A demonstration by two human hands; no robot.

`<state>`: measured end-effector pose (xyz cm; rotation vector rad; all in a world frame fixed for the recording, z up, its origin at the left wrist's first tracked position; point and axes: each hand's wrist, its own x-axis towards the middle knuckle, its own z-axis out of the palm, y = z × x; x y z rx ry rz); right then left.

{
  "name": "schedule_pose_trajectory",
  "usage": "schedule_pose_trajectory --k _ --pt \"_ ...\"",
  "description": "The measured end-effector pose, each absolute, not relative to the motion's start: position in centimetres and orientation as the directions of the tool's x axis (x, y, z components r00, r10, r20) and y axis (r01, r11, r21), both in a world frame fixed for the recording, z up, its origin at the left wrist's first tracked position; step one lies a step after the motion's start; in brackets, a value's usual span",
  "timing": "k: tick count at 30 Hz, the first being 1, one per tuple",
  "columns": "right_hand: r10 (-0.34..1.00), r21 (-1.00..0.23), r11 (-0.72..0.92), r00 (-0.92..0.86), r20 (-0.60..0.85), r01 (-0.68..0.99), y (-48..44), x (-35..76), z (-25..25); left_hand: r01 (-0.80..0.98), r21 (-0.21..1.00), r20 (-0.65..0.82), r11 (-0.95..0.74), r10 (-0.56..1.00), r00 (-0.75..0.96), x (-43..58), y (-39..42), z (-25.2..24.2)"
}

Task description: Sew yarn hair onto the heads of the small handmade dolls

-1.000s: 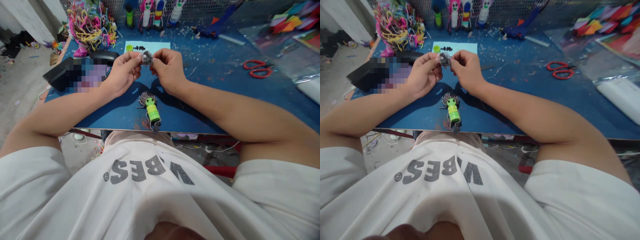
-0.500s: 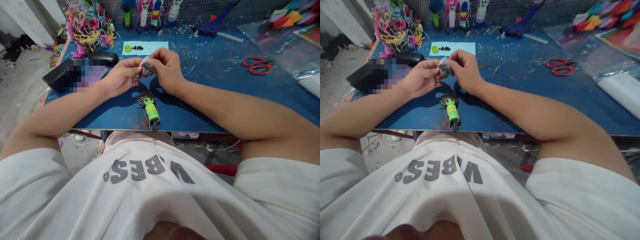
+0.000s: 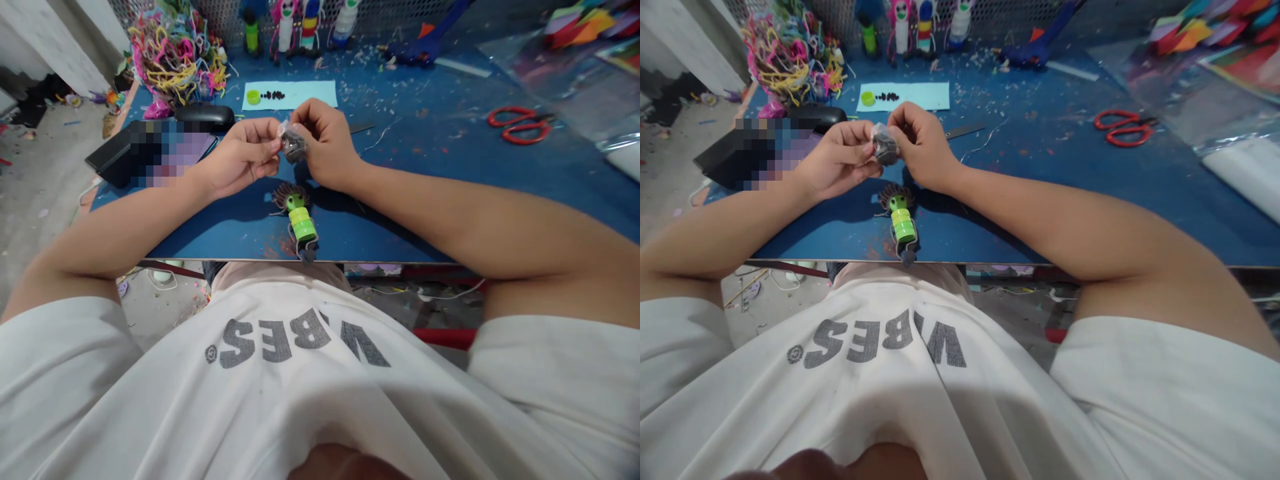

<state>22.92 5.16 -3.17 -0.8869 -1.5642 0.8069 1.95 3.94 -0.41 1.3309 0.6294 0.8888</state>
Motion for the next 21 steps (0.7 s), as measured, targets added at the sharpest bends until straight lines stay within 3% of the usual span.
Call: schedule_pose_trajectory --k 7,15,21 --pt "0.866 -0.864 0.489 -0.184 0.464 0.123 4.4 22.9 -3.2 -0.154 0.986 0.061 0.056 0.746 0.663 1.1 4.0 -0.3" --pt "0.87 -0.907 0.415 -0.263 0.417 -0.066 4.6 23.5 -2.2 -0.204 0.978 0.092 0.045 0.783 0.615 1.4 4.3 -0.9" --pt "0.828 -0.868 0.496 -0.295 0.478 -0.015 4.6 24.1 -2.0 -0.255 0.965 0.11 0.06 0.791 0.601 1.8 3.8 -1.0"
